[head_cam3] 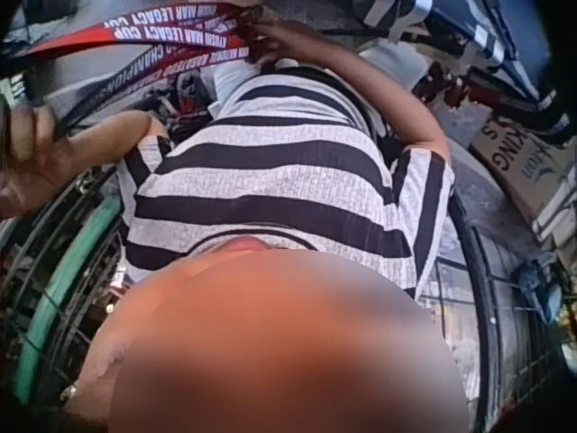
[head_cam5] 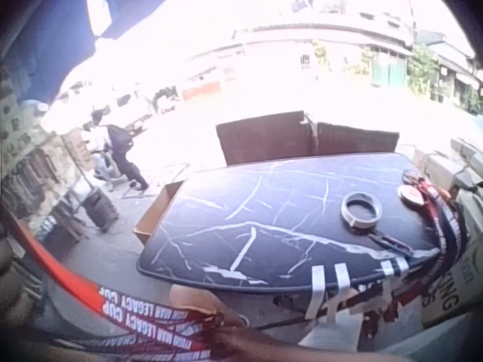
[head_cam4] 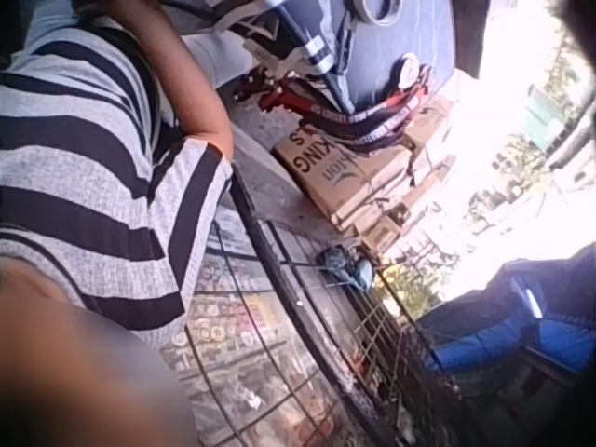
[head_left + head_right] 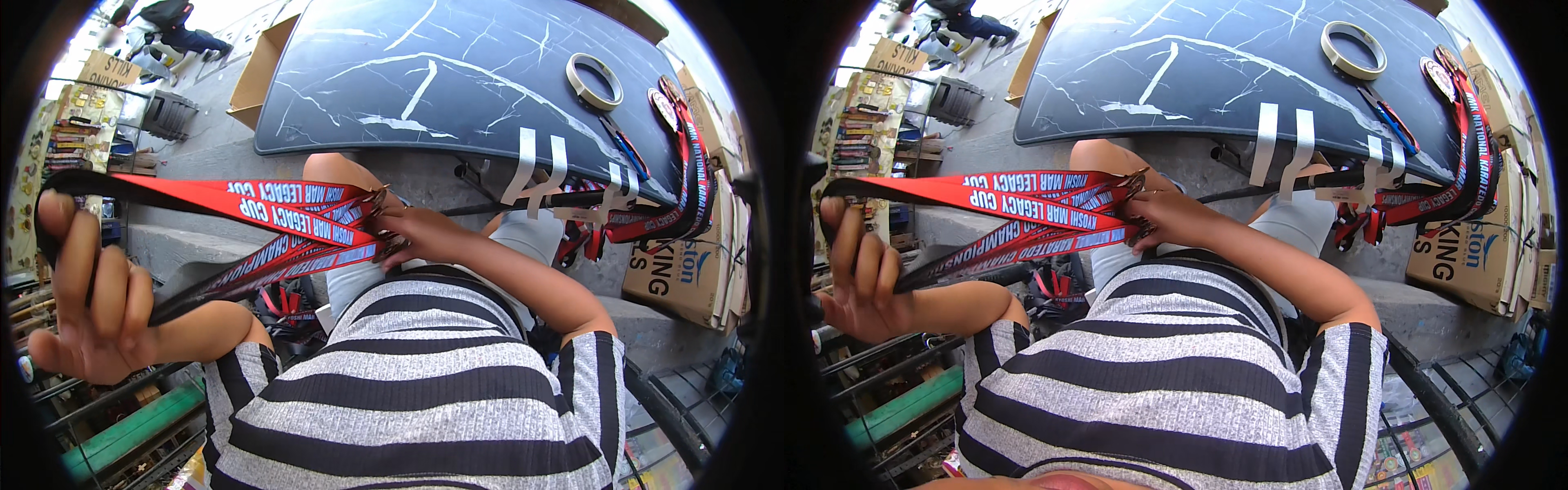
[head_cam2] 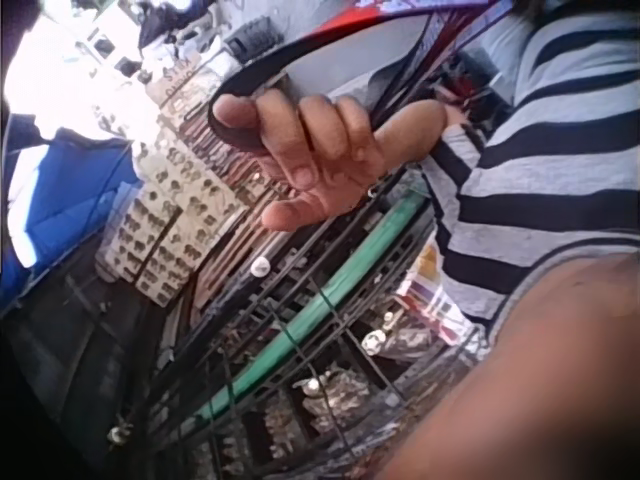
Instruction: The person sits on the ground and assembles medals by attaching red ribbons to metal medallions. They use clear tape to secure the ribbon ends and repeatedly adjust the ribbon loops and medallion position. The person handles multiple medals and ribbons, stacking them on a nearby surface as they work.
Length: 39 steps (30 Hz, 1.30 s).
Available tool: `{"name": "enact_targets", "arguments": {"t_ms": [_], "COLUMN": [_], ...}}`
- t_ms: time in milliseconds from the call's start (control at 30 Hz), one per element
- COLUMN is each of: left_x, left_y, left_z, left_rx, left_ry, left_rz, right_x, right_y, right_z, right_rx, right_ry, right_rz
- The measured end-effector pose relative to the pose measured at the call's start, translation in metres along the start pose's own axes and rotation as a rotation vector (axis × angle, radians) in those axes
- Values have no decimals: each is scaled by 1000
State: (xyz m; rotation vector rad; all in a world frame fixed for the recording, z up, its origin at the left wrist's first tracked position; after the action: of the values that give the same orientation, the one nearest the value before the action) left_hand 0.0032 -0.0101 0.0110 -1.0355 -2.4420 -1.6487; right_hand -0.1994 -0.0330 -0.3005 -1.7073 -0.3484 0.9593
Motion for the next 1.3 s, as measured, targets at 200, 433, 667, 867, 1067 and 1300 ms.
{"name": "enact_targets", "arguments": {"t_ms": [200,433,667,867,1067,1300], "left_x": [3,0,4,2,-1,0], "left_y": [0,1,0,9,11,11], "left_z": [7,6,1,-2,-17,-34], "left_rx": [13,26,15,23,29,6], "left_ry": [-94,23,-47,20,154,186], "left_rz": [183,92,86,-10,-11,15], "right_x": [-22,-5,17,7,-18,0], "right_y": [8,-9,6,21,30,26], "right_z": [-4,-2,-10,-7,0,-28], "right_rx": [64,50,68,96,193,327], "right_ry": [328,239,269,136,231,208], "right_rz": [-176,-296,12,68,-241,-234]}}
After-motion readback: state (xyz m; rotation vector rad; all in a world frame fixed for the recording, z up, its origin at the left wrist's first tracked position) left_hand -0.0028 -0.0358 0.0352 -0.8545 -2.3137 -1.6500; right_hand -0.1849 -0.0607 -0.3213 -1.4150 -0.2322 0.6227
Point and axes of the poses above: each hand's wrist, its own z-axis away from the middle knuckle, its own x-axis out of the palm, y = z × x, the point moved 6 cm from there along -z, towards the middle knuckle, and after that the axes turned 7 degrees about x, right-handed, at the moved point
